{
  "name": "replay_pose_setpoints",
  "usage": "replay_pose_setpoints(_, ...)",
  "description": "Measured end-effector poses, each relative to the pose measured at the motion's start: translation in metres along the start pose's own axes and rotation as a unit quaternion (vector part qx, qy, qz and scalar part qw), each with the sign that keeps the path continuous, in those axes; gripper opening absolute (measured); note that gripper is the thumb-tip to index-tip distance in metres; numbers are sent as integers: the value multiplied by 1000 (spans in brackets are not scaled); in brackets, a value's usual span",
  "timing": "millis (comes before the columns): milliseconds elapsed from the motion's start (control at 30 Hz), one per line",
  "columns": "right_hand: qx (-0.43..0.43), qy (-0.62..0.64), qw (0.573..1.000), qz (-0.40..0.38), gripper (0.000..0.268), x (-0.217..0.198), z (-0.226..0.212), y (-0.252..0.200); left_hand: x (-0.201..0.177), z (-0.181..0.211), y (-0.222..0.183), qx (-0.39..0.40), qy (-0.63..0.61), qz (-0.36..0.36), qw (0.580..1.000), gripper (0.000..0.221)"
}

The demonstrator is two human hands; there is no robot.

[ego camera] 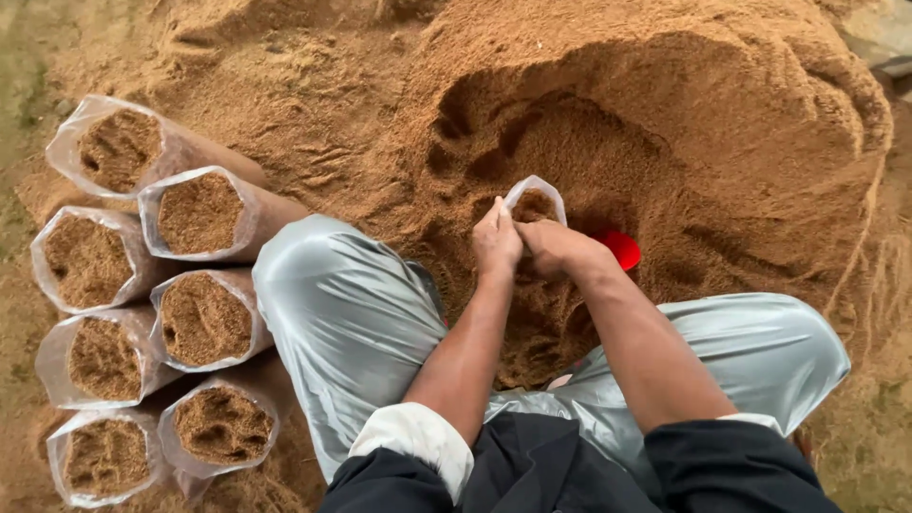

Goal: Filling small plastic bags with agricultural substrate using a hand scoop

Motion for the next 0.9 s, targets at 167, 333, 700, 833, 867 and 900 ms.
replay_pose_setpoints(167, 94, -29, 995, 14, 49, -31, -6, -45, -27, 20, -47, 6, -19, 44, 999, 35)
replay_pose_setpoints(333, 72, -205, 964, 155, 8, -3, 30, -18, -28, 3, -32, 13, 21, 112, 993, 17)
replay_pose_setpoints(700, -61, -151, 959, 230, 34, -36, -45, -45, -40, 58, -56, 148, -15, 99, 984, 14)
replay_pose_setpoints(833, 2, -90, 984, 151, 50, -16, -20, -23, -41, 52, -53, 151, -45, 85, 984, 6)
replay_pose_setpoints(867, 15, -104, 984, 143, 47, -22, -19, -24, -43, 50, -50, 151, -36, 109, 982, 8)
replay_pose_setpoints(900, 29, -119, 983, 134, 44, -27, -18, -25, -44, 49, -47, 150, -26, 134, 979, 12)
Point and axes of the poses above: each hand's wrist, its own y-axis towards the middle knuckle, its own x-axis out of the palm, z = x × y, the point moved 10 cm from there along y, towards the middle knuckle, and after that the axes turned 3 degrees about -y, right-handed, at the moved point
